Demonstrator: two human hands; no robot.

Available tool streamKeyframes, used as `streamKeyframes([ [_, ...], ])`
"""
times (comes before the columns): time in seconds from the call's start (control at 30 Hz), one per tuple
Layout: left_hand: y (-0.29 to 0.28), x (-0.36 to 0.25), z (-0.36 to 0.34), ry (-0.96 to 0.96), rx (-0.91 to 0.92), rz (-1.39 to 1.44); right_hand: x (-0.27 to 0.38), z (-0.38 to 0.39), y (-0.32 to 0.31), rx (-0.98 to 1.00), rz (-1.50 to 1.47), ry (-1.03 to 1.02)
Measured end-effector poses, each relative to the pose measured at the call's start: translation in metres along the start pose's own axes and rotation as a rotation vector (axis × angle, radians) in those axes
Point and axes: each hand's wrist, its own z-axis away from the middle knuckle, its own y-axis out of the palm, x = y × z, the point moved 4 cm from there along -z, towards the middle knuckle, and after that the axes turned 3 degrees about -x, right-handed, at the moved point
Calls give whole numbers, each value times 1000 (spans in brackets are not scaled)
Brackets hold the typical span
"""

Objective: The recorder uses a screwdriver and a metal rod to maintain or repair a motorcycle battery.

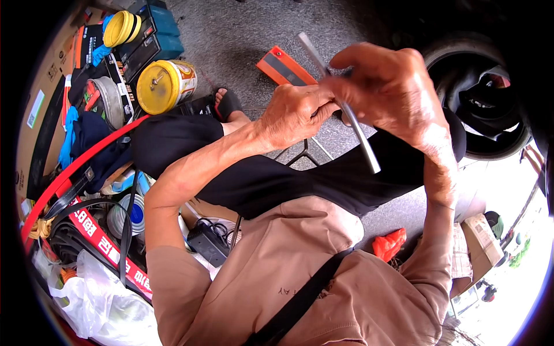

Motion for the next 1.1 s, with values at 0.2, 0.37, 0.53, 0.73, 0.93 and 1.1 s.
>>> streamKeyframes([
  [0.2,-8,-1,-10,-37,-80,35,7,-5,-13,-70,171,-441],
  [0.37,-18,13,2,36,8,-217,17,-8,0,-105,310,-670],
  [0.53,-7,28,8,34,76,-165,4,-1,2,31,417,-455],
  [0.73,14,26,-3,-278,101,190,7,11,-32,-159,213,-335],
  [0.93,4,31,-6,-177,103,121,2,-10,-30,-271,-21,-335],
  [1.1,-2,20,-14,-105,126,92,-8,-16,-15,-282,53,-512],
])
